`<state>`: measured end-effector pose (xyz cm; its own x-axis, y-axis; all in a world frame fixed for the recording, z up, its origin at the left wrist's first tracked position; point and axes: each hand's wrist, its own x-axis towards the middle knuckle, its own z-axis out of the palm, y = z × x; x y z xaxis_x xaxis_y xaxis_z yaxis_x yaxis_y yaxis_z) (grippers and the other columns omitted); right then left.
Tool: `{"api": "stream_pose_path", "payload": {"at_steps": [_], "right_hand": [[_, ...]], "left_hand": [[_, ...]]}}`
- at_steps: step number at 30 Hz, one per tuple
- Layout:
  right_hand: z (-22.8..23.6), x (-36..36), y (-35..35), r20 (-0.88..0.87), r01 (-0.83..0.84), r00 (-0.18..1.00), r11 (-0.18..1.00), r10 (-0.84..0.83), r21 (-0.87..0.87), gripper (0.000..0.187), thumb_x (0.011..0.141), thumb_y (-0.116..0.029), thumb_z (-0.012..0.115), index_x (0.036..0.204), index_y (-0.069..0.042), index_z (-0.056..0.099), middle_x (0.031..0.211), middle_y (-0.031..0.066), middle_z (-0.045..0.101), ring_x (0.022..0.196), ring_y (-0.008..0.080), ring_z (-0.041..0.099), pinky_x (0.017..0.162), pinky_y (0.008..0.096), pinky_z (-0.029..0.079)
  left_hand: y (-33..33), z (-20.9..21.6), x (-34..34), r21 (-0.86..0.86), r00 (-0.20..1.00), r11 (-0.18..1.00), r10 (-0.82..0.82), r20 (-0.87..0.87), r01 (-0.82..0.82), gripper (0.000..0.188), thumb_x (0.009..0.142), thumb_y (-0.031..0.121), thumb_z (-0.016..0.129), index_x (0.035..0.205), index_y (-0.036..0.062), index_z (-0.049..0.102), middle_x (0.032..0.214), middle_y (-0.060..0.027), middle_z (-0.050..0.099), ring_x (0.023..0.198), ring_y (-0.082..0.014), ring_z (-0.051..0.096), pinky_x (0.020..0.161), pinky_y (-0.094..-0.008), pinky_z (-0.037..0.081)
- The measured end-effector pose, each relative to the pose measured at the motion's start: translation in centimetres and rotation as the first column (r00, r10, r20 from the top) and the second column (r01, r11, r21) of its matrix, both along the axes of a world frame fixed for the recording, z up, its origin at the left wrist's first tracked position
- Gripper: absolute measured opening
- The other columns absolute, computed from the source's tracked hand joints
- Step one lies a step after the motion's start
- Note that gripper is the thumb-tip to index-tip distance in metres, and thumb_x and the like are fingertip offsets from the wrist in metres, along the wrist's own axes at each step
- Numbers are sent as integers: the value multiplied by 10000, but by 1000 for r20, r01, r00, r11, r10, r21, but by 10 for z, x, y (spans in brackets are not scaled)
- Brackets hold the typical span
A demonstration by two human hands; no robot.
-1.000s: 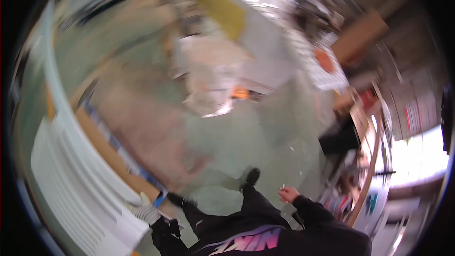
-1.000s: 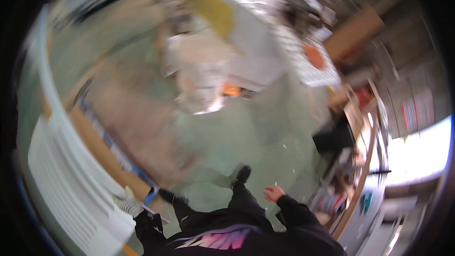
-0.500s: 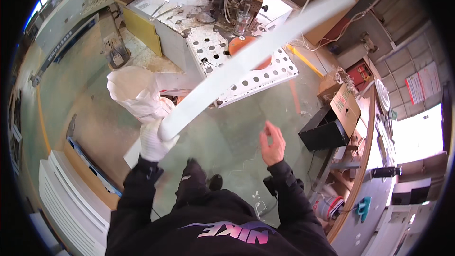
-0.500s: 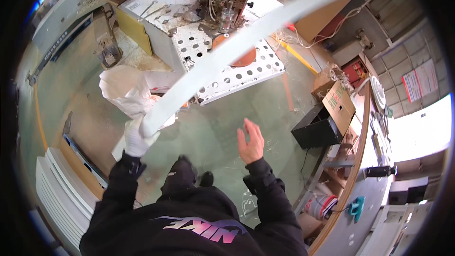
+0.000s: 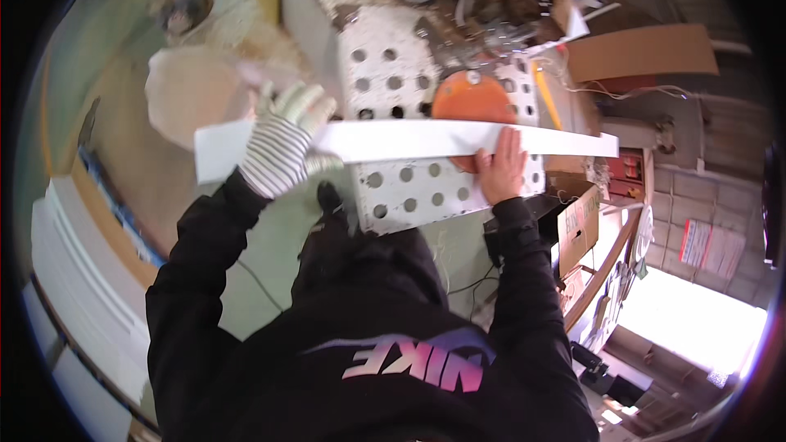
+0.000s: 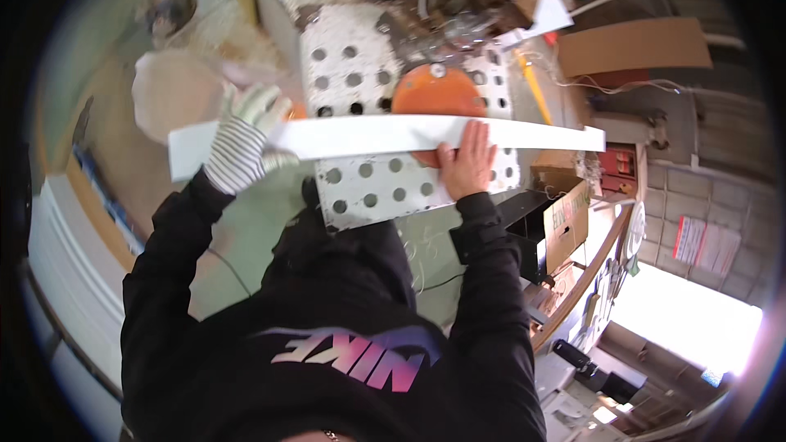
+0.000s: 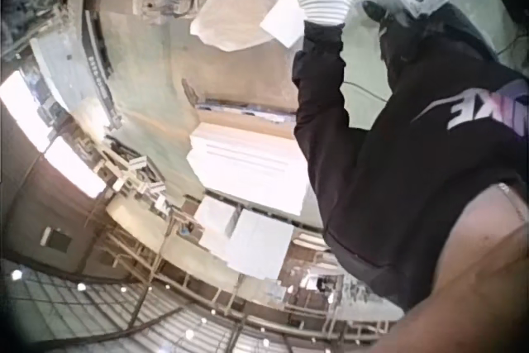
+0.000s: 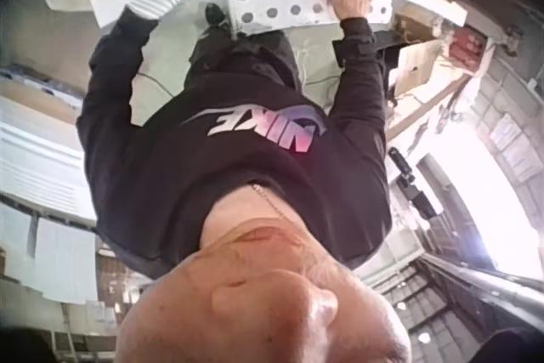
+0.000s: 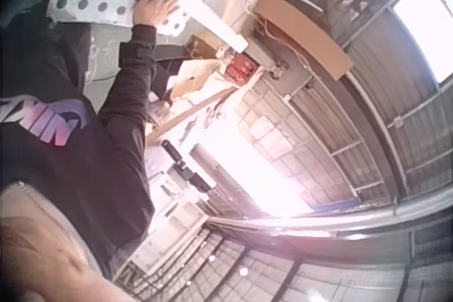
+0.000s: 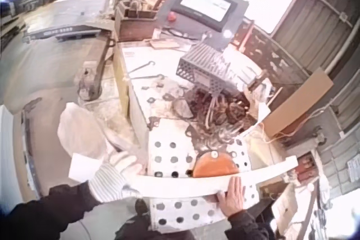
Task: Trimming excess edge banding from a wood panel and using a heat gun to smooth the finish.
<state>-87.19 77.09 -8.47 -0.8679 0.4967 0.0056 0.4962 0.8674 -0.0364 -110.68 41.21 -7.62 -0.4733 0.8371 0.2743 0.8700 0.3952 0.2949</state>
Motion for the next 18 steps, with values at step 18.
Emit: {"api": "stream_pose_path", "payload": {"at_steps": [18], "right_hand": [[-3, -40, 71, -5, -81, 997, 996, 81, -32, 835, 996, -624, 264, 1554, -20, 116, 1619, 205, 110, 1508, 361, 43, 1182, 551, 32]], "left_hand": [[-39, -24, -12, 265, 465, 398, 843, 271, -878, 449, 794, 372, 701, 1055, 16, 617, 1005, -214, 633, 946, -373, 616, 846, -454, 478]]}}
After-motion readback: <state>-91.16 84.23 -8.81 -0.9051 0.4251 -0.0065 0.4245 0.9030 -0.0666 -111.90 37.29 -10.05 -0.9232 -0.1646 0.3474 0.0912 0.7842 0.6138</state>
